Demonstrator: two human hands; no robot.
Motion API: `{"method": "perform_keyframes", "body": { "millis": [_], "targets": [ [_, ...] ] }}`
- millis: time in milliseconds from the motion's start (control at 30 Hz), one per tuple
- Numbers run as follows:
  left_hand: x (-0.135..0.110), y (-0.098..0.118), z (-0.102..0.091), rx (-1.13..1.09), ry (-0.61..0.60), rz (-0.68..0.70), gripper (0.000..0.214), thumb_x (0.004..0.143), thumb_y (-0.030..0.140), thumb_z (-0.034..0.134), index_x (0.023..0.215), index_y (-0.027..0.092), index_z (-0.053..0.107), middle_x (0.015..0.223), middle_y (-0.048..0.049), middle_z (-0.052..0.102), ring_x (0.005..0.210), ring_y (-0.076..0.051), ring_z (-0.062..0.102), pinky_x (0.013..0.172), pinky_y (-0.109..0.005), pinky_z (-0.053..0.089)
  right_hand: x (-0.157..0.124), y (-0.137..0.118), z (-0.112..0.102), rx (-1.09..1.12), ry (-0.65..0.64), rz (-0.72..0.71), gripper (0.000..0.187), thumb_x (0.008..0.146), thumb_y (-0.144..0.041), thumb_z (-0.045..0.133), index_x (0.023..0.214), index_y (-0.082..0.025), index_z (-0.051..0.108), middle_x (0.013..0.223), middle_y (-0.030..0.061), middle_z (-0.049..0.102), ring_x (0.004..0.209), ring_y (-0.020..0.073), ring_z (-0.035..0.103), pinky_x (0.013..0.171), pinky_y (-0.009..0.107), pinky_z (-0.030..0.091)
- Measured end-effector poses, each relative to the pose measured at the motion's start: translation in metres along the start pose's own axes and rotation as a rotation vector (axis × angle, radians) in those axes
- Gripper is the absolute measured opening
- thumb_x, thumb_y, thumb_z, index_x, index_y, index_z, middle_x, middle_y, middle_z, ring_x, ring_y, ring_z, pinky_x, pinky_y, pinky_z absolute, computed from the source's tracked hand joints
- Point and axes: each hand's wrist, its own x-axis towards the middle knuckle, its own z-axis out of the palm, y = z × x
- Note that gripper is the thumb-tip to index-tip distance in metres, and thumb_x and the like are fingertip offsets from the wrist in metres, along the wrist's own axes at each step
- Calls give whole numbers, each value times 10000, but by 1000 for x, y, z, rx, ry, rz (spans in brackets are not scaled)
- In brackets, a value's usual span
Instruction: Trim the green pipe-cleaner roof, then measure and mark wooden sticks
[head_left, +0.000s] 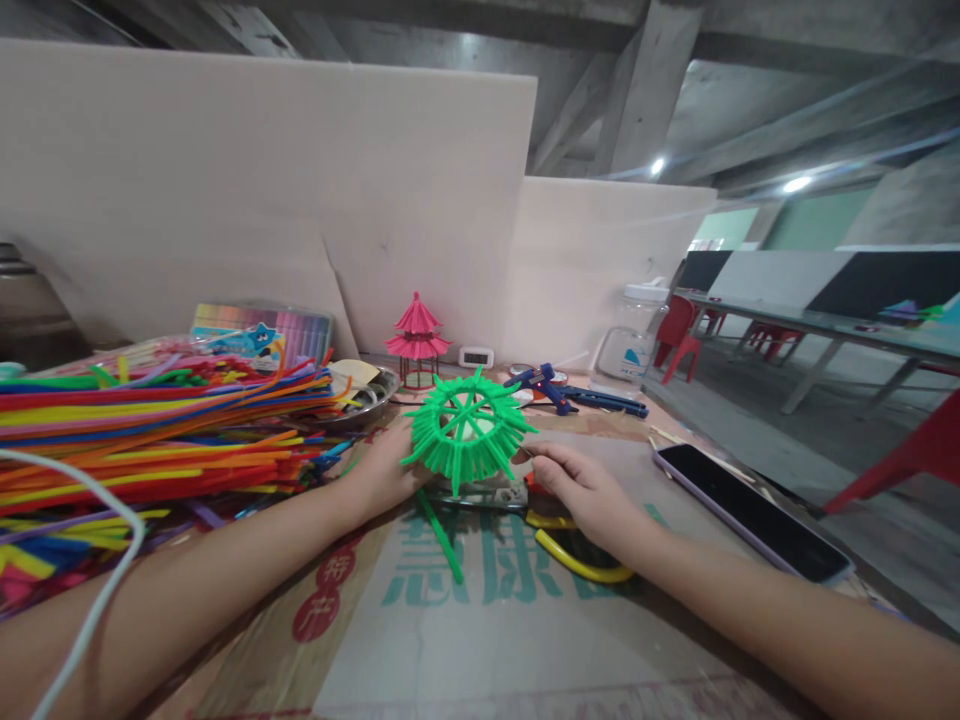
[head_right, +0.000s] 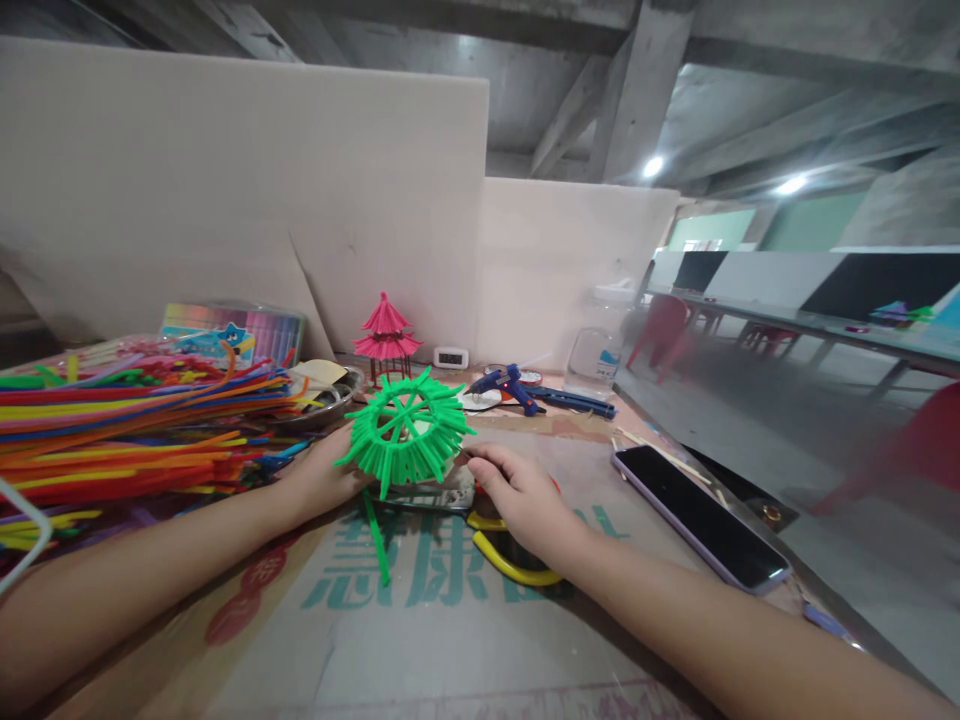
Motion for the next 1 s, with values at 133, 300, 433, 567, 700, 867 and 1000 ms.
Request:
{"method": "perform_keyframes", "body": {
  "millis": [133,300,433,567,700,867,1000],
  "targets": [
    [0,-1,0,-12,11,2,347,955,311,514,1242,188,664,1426,-97,586,1365,-289,497,1168,-436,390,0,-1,-1,-5,13,-25,371,912,-439,444,985,-179,699,1149,112,718,1082,288,643,909,388,504],
    [0,0,0,-17,-4,-7,352,956,312,517,1251,182,660,1439,-94,576,1381,-287,483,1181,-423,374,0,-2,-1,-1,-14,-14,394,915,-439,423,978,-175,708,1020,106,736,952,277,665,781,365,528],
    [1,2,-1,-18,-12,-13,347,954,319,525,1233,175,671,1448,-95,569,1375,-287,490,1180,-417,376,0,-1,0,28,18,-5,381,909,-446,451,1012,-171,693,1070,106,737,985,270,666,831,367,524],
    [1,2,-2,-16,-16,-17,376,957,302,514,1283,171,649,1446,-102,570,1358,-290,507,1170,-436,391,0,1,1,62,1,20,391,916,-452,454,1054,-170,686,1043,99,744,916,257,678,777,358,539],
    [0,1,-1,-22,-7,-16,408,955,306,525,1330,176,621,1459,-111,555,1360,-303,502,1167,-461,395,0,0,0,58,11,-8,367,917,-453,475,1037,-183,693,1091,95,743,1005,263,673,858,367,533],
    [0,4,-1,-24,0,-34,379,948,287,526,1291,187,649,1434,-96,581,1354,-303,508,1158,-457,406,0,-1,-2,37,26,-34,343,911,-436,482,1000,-189,702,1118,94,739,1076,274,657,928,385,511],
    [1,6,-3,-24,-4,-25,372,952,313,516,1266,177,662,1424,-101,589,1343,-300,519,1161,-442,400,0,-2,-1,26,7,-23,343,913,-424,463,969,-189,707,1045,83,742,944,253,678,796,348,539]
  ]
}}
